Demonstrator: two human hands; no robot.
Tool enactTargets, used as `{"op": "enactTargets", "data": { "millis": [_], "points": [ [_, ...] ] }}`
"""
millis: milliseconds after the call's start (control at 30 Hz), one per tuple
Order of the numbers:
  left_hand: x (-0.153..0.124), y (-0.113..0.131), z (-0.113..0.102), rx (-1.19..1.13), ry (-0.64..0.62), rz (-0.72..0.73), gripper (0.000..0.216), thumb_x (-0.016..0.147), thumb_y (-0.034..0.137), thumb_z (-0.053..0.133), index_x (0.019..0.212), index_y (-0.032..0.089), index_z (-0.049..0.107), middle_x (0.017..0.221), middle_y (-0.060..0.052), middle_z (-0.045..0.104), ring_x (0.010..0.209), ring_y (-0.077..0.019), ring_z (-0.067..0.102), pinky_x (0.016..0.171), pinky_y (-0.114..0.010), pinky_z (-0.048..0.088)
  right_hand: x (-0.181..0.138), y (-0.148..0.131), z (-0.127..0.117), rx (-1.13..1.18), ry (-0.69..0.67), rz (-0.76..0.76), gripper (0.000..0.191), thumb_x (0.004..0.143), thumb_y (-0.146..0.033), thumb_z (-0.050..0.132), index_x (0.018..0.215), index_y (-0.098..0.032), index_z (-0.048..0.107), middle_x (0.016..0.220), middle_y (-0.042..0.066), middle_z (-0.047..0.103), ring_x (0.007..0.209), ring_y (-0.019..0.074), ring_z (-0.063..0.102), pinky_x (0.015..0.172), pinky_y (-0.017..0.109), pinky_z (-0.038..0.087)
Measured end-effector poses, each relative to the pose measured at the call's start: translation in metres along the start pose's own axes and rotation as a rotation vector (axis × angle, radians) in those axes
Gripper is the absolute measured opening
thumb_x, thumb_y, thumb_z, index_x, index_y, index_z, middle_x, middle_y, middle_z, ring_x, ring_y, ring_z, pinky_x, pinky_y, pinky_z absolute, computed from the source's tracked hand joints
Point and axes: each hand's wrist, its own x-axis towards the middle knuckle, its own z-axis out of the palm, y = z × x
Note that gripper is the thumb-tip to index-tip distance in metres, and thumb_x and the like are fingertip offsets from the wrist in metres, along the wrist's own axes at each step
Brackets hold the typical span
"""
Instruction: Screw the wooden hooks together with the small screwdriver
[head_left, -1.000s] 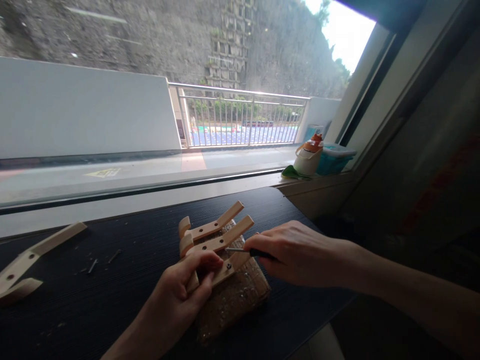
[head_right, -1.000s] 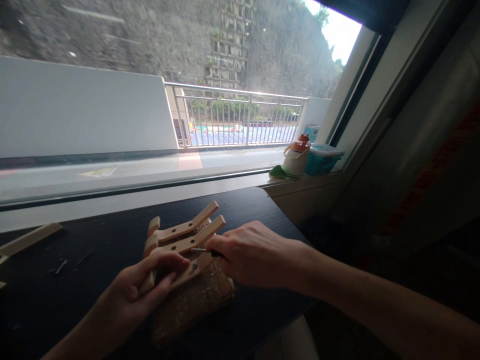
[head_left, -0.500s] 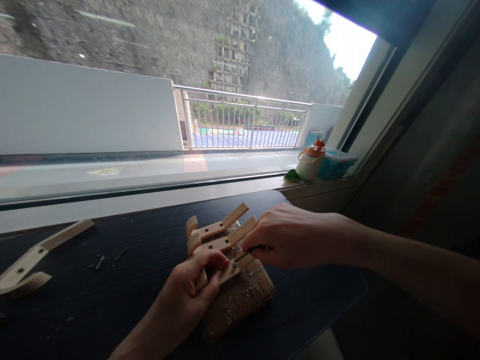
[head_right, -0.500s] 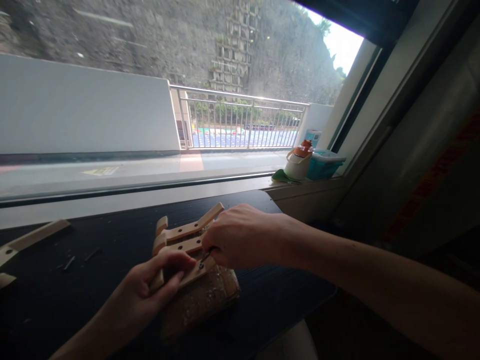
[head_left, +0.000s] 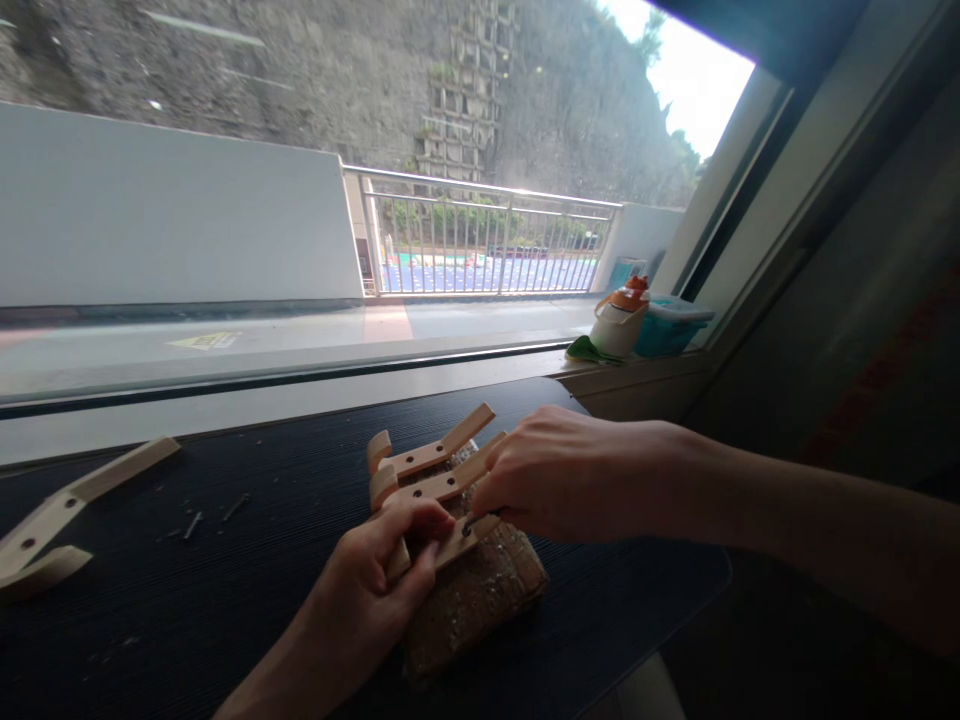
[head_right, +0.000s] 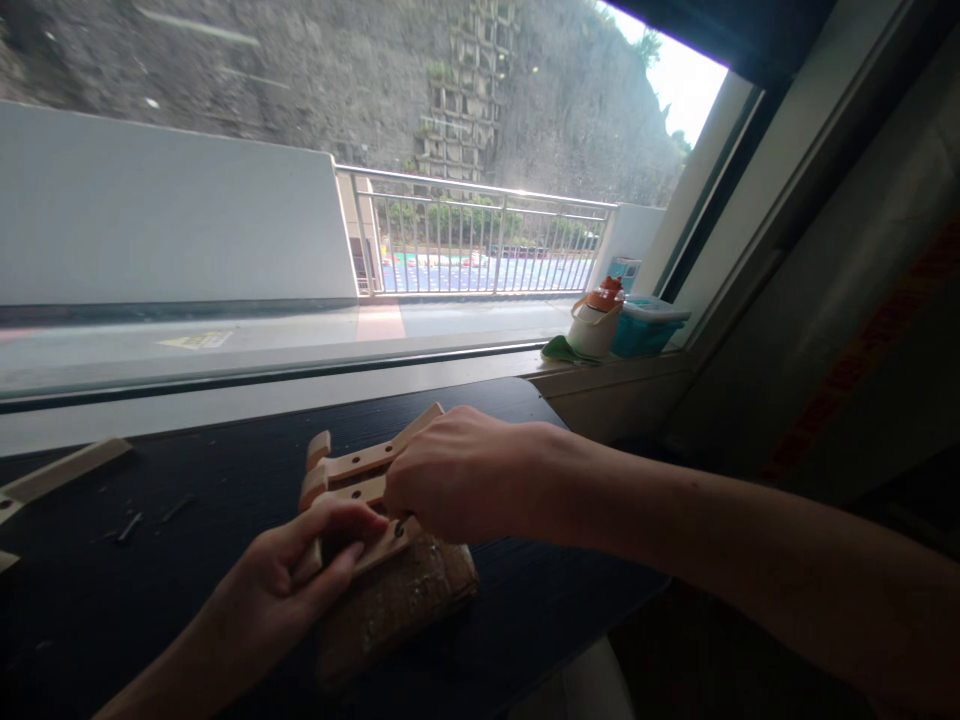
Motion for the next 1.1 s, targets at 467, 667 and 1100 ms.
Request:
{"op": "enactTargets", "data": {
  "millis": [467, 667, 1100],
  "points": [
    [-0.001, -0.006, 0.001, -0.027, 0.042, 0.015, 0.016, 0.081, 0.023, 0.052, 0.095, 0.026, 0.06, 0.091, 0.005, 0.068, 0.089, -0.0102, 0.064, 0.079, -0.015, 0.047, 0.043, 0.001, -0.042, -0.005, -0.275, -0.071, 0.034, 0.07, -0.007, 0.052, 0.094, -0.02, 0.073, 0.065, -0.003, 0.061, 0.056, 0.0095, 0.04, 0.054, 0.024, 0.03],
    [0.0, 0.0, 0.001, -0.014, 0.032, 0.007, 0.017, 0.081, 0.022, 0.051, 0.093, 0.026, 0.062, 0.091, 0.005, 0.068, 0.088, -0.0099, 0.064, 0.078, -0.015, 0.047, 0.039, 0.005, -0.037, 0.034, -0.24, -0.049, 0.036, 0.074, -0.009, 0.053, 0.104, -0.019, 0.07, 0.079, 0.001, 0.066, 0.066, 0.0117, 0.046, 0.057, 0.025, 0.03],
    [0.001, 0.004, -0.001, 0.014, 0.059, 0.027, 0.018, 0.079, 0.022, 0.051, 0.091, 0.024, 0.063, 0.088, 0.003, 0.07, 0.085, -0.0109, 0.065, 0.074, -0.015, 0.049, 0.036, 0.003, -0.037, 0.066, -0.247, -0.052, 0.03, 0.073, -0.007, 0.053, 0.096, -0.014, 0.072, 0.077, 0.002, 0.066, 0.065, 0.0116, 0.046, 0.058, 0.025, 0.032]
  ]
}}
